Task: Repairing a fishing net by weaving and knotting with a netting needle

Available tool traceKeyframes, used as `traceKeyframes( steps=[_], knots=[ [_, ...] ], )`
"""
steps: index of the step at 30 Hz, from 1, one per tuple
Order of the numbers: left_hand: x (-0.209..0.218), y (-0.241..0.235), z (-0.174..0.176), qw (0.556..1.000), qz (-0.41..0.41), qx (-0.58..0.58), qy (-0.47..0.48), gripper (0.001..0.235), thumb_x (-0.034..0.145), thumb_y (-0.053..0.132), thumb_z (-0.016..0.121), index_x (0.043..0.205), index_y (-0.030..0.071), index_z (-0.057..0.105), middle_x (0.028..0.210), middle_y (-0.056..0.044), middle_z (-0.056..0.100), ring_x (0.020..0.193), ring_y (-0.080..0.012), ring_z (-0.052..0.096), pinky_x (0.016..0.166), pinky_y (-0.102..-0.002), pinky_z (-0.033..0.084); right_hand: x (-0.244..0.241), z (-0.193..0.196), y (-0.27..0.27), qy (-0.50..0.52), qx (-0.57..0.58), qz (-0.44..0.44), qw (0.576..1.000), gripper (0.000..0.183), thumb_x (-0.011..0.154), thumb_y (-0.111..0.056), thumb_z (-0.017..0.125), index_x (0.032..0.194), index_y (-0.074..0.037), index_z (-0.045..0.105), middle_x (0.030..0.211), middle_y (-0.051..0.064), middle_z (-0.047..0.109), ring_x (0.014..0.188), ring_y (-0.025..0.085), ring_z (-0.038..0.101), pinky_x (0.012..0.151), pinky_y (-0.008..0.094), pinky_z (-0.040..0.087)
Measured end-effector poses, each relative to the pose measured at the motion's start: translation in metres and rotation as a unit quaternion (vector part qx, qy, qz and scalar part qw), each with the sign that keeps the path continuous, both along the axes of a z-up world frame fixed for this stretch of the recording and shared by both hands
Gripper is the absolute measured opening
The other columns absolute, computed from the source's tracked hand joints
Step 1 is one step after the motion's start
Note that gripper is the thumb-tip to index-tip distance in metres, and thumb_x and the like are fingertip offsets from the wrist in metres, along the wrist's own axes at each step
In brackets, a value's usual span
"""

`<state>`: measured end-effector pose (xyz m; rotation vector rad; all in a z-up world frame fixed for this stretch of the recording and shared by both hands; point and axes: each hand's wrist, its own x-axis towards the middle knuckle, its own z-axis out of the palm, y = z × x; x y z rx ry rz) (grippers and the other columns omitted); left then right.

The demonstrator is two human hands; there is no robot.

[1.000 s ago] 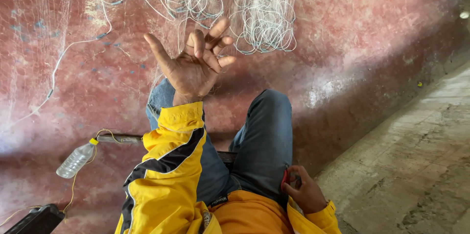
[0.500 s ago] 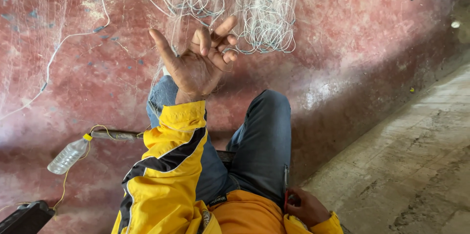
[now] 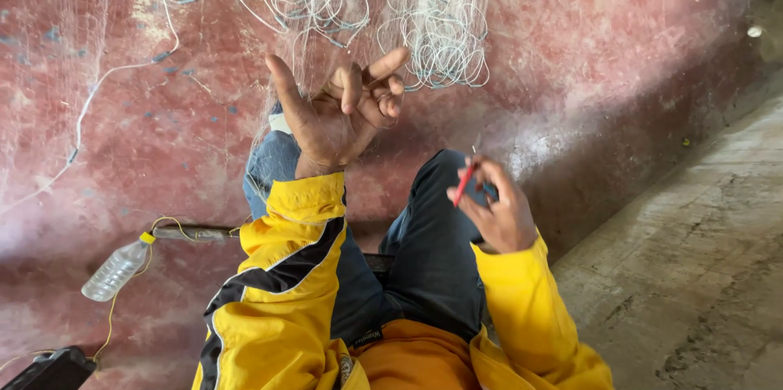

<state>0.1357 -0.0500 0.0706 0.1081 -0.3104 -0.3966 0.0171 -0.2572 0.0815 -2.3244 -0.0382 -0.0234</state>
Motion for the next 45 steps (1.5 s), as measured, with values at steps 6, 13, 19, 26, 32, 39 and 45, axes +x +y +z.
traceKeyframes(
  steps=[6, 13, 19, 26, 32, 39, 45],
  knots=[
    [0.001, 0.002, -0.002, 1.000, -0.019, -0.008, -0.022, 0.070, 0.068, 0.073, 0.019, 0.052, 0.007, 0.038, 0.118, -0.021, 0.049, 0.088, -0.0288, 0.053, 0.072, -0.029, 0.041, 0.066, 0.011, 0.024, -0.271, -0.177, 0.060, 0.944, 0.036, 0.077, -0.009, 0.070, 0.107, -0.002, 0.051, 0.101, 0.009, 0.058, 0.087, 0.025, 0.055, 0.070, 0.032, 0.045],
    [0.004, -0.001, -0.008, 0.998, -0.045, -0.018, -0.050, 0.071, 0.067, 0.073, 0.019, 0.052, 0.007, 0.040, 0.121, -0.021, 0.046, 0.092, -0.0281, 0.053, 0.075, -0.029, 0.043, 0.085, 0.027, 0.040, -0.329, -0.182, 0.067, 0.924, 0.032, 0.080, -0.001, 0.066, 0.108, -0.004, 0.052, 0.100, 0.008, 0.059, 0.085, 0.022, 0.056, 0.067, 0.030, 0.047],
    [0.002, -0.005, -0.005, 0.998, -0.016, 0.039, -0.044, 0.067, 0.072, 0.069, 0.017, 0.052, 0.008, 0.039, 0.119, -0.017, 0.050, 0.086, -0.0267, 0.050, 0.074, -0.031, 0.035, 0.094, 0.029, 0.040, -0.328, -0.161, 0.078, 0.928, 0.032, 0.079, 0.003, 0.065, 0.107, -0.001, 0.051, 0.099, 0.011, 0.058, 0.085, 0.024, 0.054, 0.067, 0.032, 0.047],
    [0.005, -0.011, -0.016, 0.986, 0.087, 0.093, -0.111, 0.064, 0.076, 0.068, 0.018, 0.054, 0.012, 0.039, 0.118, -0.027, 0.045, 0.086, -0.0233, 0.052, 0.068, -0.028, 0.041, 0.104, 0.028, 0.039, -0.385, -0.151, 0.096, 0.905, 0.032, 0.073, -0.004, 0.068, 0.104, -0.002, 0.060, 0.084, 0.010, 0.059, 0.069, 0.023, 0.052, 0.073, 0.032, 0.042],
    [0.005, -0.009, -0.013, 0.984, 0.095, 0.103, -0.108, 0.063, 0.077, 0.067, 0.017, 0.054, 0.012, 0.038, 0.117, -0.027, 0.046, 0.085, -0.0227, 0.052, 0.067, -0.028, 0.040, 0.104, 0.029, 0.040, -0.393, -0.161, 0.105, 0.899, 0.033, 0.071, -0.002, 0.069, 0.103, -0.002, 0.060, 0.082, 0.010, 0.060, 0.069, 0.022, 0.053, 0.073, 0.031, 0.041],
    [0.005, -0.009, -0.016, 0.987, 0.084, 0.097, -0.097, 0.063, 0.080, 0.064, 0.014, 0.053, 0.011, 0.036, 0.115, -0.027, 0.047, 0.082, -0.0229, 0.053, 0.065, -0.028, 0.041, 0.104, 0.032, 0.040, -0.397, -0.176, 0.111, 0.894, 0.031, 0.073, -0.004, 0.069, 0.102, -0.002, 0.061, 0.080, 0.008, 0.061, 0.069, 0.020, 0.053, 0.073, 0.028, 0.039],
    [0.004, -0.009, -0.015, 0.988, 0.081, 0.092, -0.091, 0.063, 0.080, 0.063, 0.013, 0.055, 0.012, 0.038, 0.114, -0.025, 0.049, 0.084, -0.0221, 0.055, 0.066, -0.027, 0.042, 0.101, 0.024, 0.030, -0.367, -0.161, 0.106, 0.910, 0.029, 0.075, -0.003, 0.066, 0.103, -0.004, 0.062, 0.076, 0.008, 0.059, 0.066, 0.020, 0.050, 0.071, 0.028, 0.040]
  ],
)
